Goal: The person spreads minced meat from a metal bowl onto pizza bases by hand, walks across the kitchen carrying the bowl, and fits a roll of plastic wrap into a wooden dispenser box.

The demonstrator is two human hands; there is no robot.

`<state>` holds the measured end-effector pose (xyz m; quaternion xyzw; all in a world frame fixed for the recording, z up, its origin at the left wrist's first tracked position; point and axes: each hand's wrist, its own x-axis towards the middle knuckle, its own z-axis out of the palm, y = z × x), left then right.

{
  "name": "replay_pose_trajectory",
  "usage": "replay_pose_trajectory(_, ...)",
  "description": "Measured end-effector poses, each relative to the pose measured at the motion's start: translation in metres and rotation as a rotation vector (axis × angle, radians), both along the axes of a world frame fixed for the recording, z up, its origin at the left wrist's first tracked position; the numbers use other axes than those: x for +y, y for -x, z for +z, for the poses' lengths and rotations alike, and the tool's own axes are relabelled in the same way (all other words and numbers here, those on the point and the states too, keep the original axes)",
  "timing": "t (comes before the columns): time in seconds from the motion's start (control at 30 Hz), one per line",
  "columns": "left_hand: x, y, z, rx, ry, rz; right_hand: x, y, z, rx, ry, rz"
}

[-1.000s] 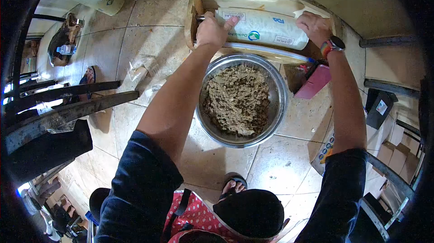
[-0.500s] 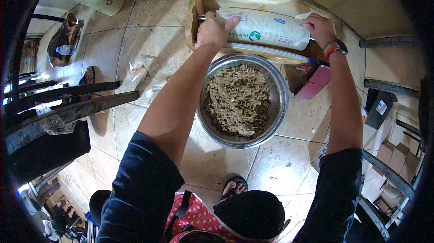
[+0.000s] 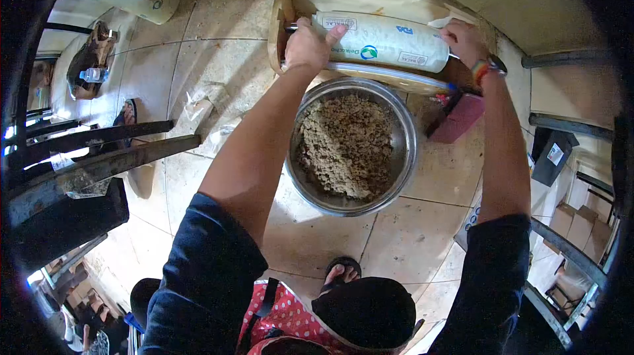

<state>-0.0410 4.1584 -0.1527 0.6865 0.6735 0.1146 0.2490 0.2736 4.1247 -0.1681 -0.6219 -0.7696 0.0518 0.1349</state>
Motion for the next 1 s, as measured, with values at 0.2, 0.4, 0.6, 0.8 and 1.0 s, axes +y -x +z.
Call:
replay_pose_trajectory(0.2, -0.001, -0.001, 0.002, 0.027, 0.002, -0.025, 0.000, -0.001, 0.000, 0.043, 0.027, 0.043)
replay_pose_trajectory(0.4, -0.001, 0.000, -0.002, 0.009, -0.041, -0.019, -0.006, -0.012, -0.008, 0.153, 0.084, -0.131)
replay_pose_trajectory(0.6, -0.005, 0.001, 0.001, -0.010, -0.026, -0.076, -0.024, -0.006, -0.023, 0.462, 0.218, -0.306)
replay_pose_trajectory(0.8, -0.010, -0.002, 0.001, 0.065, -0.069, -0.093, -0.028, -0.003, -0.037, 0.388, 0.003, -0.270)
replay_pose_trajectory(1.0, -0.017, -0.010, 0.017, 0.182, -0.037, -0.077, -0.034, 0.026, -0.018, -0.037, -0.151, -0.271)
